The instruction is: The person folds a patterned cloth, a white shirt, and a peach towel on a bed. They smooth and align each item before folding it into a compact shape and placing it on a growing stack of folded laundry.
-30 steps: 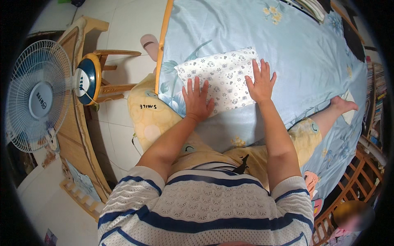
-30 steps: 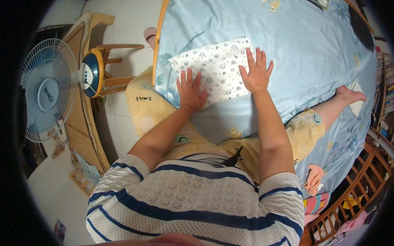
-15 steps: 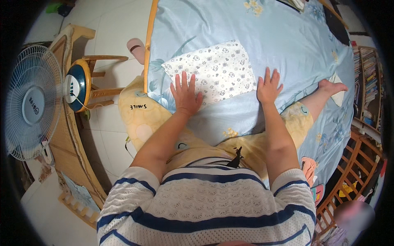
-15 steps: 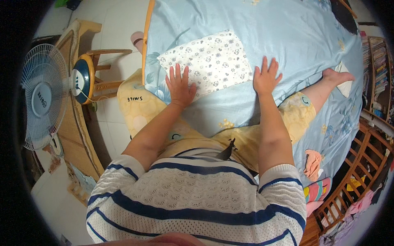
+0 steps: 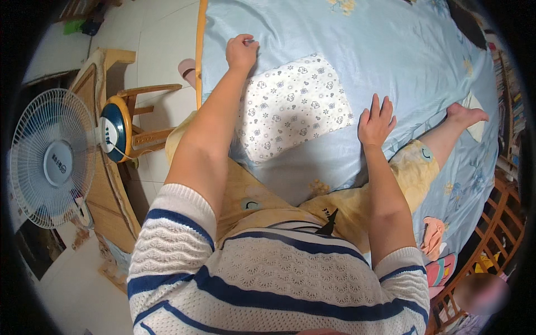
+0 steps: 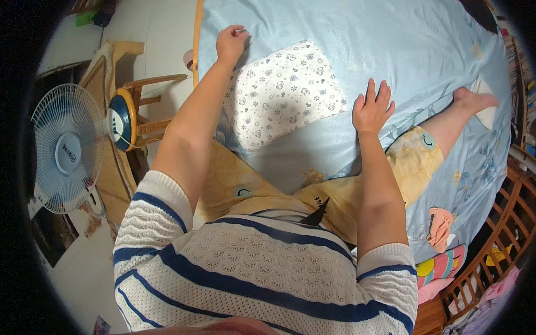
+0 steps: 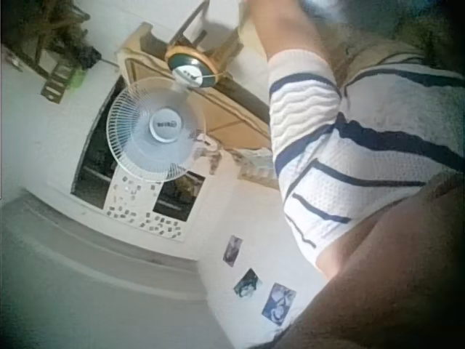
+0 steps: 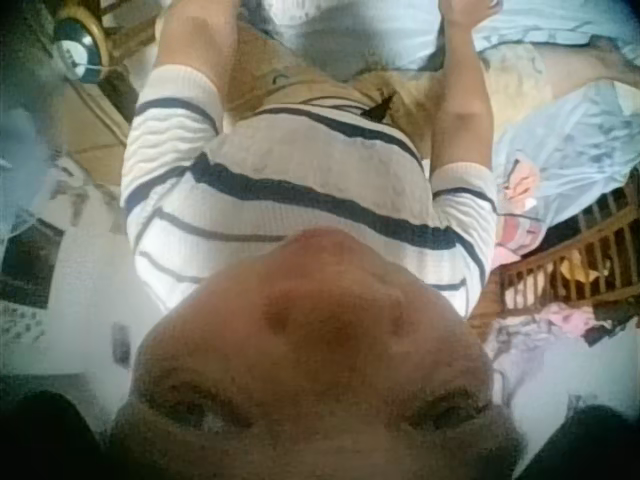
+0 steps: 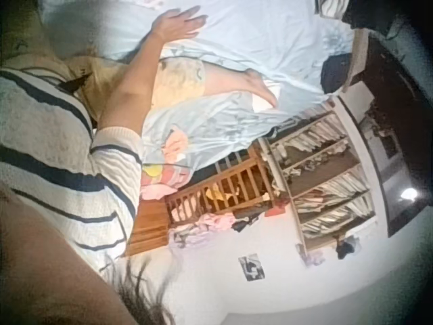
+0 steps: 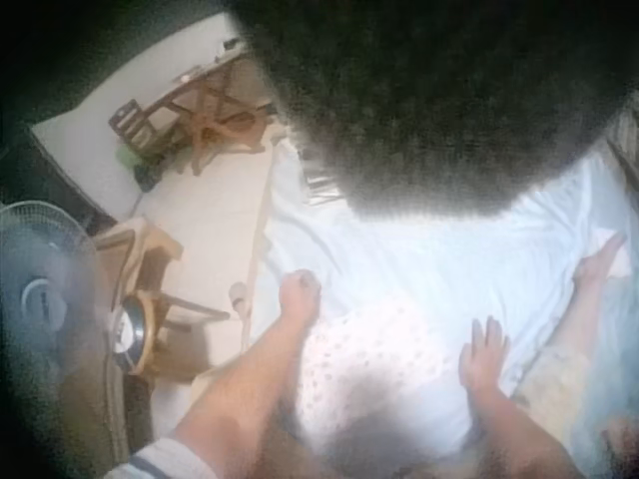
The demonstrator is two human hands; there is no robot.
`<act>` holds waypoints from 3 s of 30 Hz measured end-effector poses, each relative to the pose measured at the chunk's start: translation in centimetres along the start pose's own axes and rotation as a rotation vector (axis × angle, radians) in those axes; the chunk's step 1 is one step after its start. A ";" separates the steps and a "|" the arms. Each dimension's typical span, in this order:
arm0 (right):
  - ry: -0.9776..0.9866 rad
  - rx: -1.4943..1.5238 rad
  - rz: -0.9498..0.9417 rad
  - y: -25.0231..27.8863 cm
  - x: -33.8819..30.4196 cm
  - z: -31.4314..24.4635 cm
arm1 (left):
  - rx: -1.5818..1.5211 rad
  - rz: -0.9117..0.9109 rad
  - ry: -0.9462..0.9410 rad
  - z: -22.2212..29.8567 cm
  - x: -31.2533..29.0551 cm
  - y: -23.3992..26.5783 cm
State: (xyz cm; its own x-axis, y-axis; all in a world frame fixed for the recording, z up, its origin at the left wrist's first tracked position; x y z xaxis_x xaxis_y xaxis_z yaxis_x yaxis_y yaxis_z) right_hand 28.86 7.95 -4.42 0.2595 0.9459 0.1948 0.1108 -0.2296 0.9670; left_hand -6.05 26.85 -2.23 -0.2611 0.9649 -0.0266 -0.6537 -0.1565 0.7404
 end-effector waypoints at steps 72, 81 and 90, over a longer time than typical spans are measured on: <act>-0.887 1.398 -0.773 2.5 -1.7 -4.4 | -1.113 -0.483 0.703 -2.2 -22.5 10.6; -0.597 0.936 -0.752 0.1 -0.9 -4.4 | -1.043 -0.513 1.042 -8.9 -27.2 3.4; -0.749 1.116 -0.823 0.4 -2.6 -6.2 | -1.251 -0.467 1.053 -5.4 -27.1 5.1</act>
State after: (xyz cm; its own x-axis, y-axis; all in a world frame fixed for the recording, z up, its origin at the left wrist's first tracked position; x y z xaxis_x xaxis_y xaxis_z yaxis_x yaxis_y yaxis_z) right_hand 22.23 6.79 -3.49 0.1336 0.6460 -0.7516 0.9910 -0.0968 0.0929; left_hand -6.15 -1.26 -1.35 0.1141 0.5069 -0.8544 -0.7897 -0.4756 -0.3876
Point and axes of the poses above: each hand's wrist, its own x-axis towards the middle knuckle, its own y-axis out of the back of the hand, z = x × y, the point moved 2 cm from there along x, towards the middle knuckle, and after that the axes turned 1 degree about z, right-handed, at the moved point
